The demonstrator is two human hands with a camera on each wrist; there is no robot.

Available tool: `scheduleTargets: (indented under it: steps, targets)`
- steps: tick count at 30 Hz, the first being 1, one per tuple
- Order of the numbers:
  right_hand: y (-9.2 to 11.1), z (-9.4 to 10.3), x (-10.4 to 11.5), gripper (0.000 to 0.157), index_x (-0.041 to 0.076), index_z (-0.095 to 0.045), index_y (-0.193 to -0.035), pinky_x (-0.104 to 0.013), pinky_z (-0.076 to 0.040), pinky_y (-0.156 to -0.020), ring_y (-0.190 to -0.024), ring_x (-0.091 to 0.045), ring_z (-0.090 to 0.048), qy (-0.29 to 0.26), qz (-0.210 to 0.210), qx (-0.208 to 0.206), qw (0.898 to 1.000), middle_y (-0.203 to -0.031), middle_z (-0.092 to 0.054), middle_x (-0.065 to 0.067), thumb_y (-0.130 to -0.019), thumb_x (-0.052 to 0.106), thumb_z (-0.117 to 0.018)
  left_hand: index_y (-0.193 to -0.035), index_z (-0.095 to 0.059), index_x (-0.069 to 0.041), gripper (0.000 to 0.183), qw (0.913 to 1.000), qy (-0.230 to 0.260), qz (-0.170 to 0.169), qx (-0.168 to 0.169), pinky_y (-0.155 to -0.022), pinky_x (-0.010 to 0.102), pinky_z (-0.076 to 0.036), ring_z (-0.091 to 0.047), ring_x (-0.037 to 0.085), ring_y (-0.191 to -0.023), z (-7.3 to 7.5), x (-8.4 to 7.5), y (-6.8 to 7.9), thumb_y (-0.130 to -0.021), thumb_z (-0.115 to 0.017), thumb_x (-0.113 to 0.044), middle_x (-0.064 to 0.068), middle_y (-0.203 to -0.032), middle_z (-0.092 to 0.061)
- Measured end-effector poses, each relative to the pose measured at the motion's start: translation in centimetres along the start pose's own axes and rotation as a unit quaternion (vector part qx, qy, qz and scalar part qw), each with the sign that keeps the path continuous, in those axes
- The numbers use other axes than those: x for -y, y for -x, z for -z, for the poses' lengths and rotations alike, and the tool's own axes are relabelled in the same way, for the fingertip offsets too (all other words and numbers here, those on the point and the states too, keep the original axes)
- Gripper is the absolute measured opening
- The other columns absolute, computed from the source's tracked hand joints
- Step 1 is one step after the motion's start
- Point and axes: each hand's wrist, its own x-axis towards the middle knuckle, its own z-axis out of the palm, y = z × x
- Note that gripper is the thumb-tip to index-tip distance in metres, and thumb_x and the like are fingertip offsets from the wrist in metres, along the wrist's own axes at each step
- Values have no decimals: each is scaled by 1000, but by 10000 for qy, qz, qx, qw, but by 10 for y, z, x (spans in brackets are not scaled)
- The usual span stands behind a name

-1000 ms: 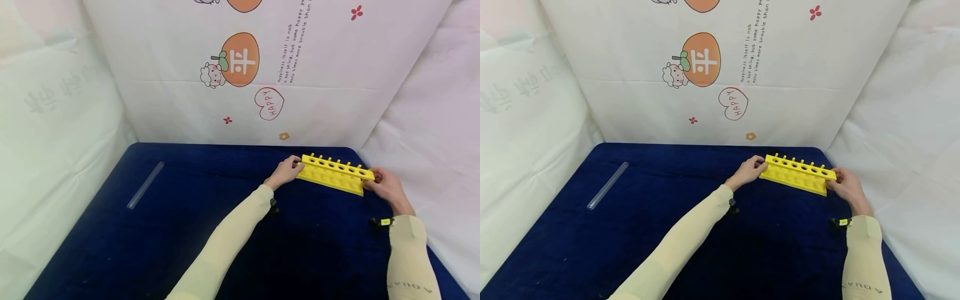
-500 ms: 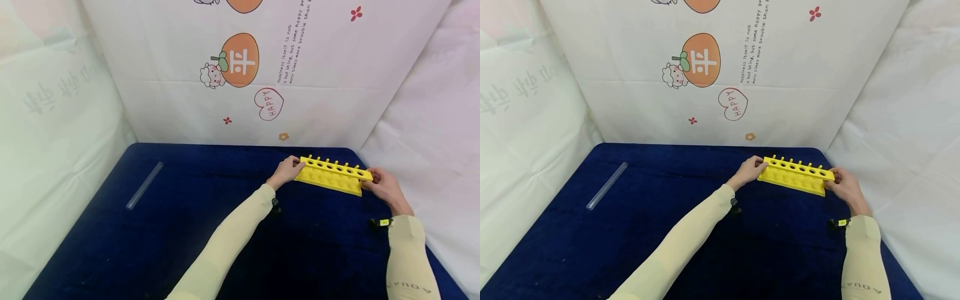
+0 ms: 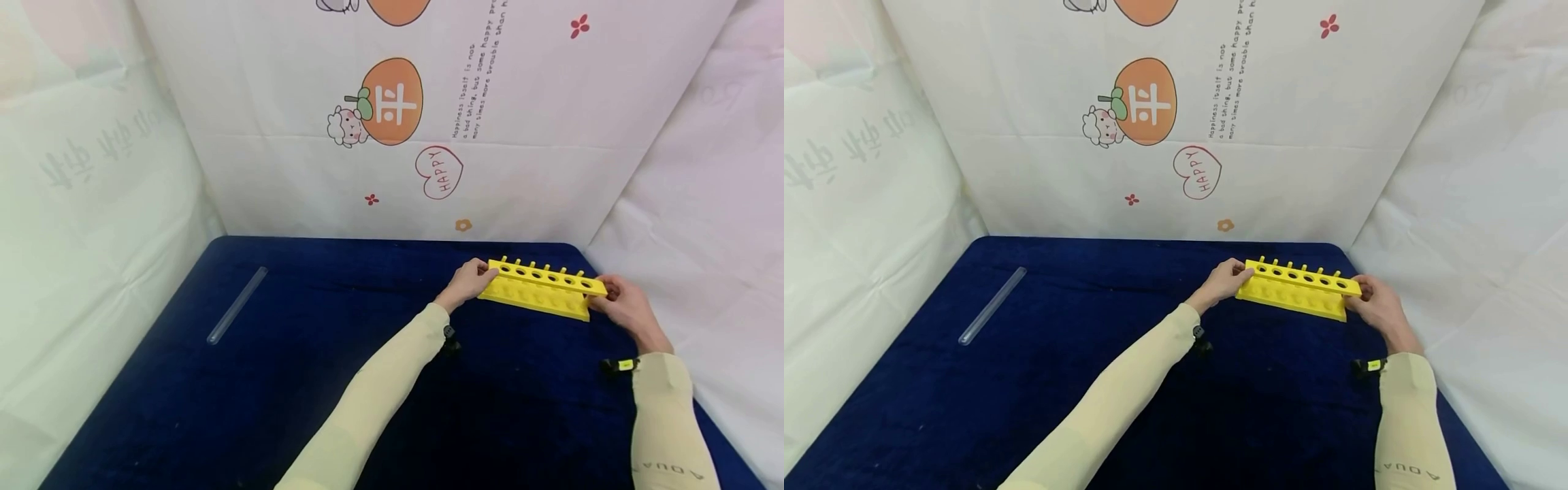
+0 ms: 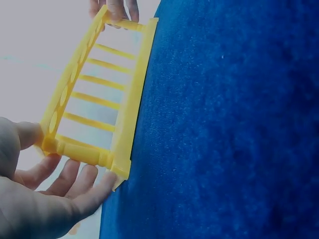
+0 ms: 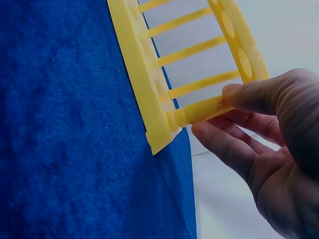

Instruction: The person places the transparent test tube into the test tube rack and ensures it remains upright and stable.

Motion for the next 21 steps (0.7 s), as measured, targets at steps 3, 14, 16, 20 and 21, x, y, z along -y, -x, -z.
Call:
scheduleTargets:
  steps: [3,14,16,20,21]
  targets:
    - [-1,-1,-1,57,-4,-44,-138,-26,-52,-67,-81,-1,-55,40,-6,2,10000,-121,-60,-31,-96,30,-63,-126,-54,-18,39,9999,119,-33,93,-75,30,-52,-58,13,-94,0,2,2,-100,-51,-48,2,-121,-58]
    - [1,-3,1,57,-5,-43,-139,-31,-54,-70,-84,-8,-59,43,23,13,10000,-122,-59,-31,-97,30,-60,-122,-52,-20,34,9982,543,-112,247,-69,34,-50,-54,13,-79,1,6,5,-101,-50,-46,1,-115,-57]
    - [1,-3,1,58,-5,-42,-139,-32,-55,-70,-88,-16,-63,16,21,10,10000,-123,-59,-32,-97,31,-60,-122,-52,-19,34,9975,639,-127,276,-68,36,-50,-52,14,-74,1,6,5,-101,-50,-46,1,-113,-56]
    - [0,-3,3,58,-5,-42,-139,-30,-55,-70,-91,-22,-65,-2,44,-21,10000,-124,-58,-33,-97,29,-60,-123,-52,-19,35,9972,703,-80,255,-66,36,-49,-51,15,-72,2,6,4,-101,-50,-46,1,-112,-56]
    - [0,-3,3,58,-6,-42,-139,-29,-54,-69,-88,-16,-65,5,53,-27,10000,-123,-58,-33,-97,29,-60,-123,-52,-19,35,9971,719,-49,240,-65,36,-48,-51,15,-71,3,6,4,-101,-50,-46,1,-112,-56]
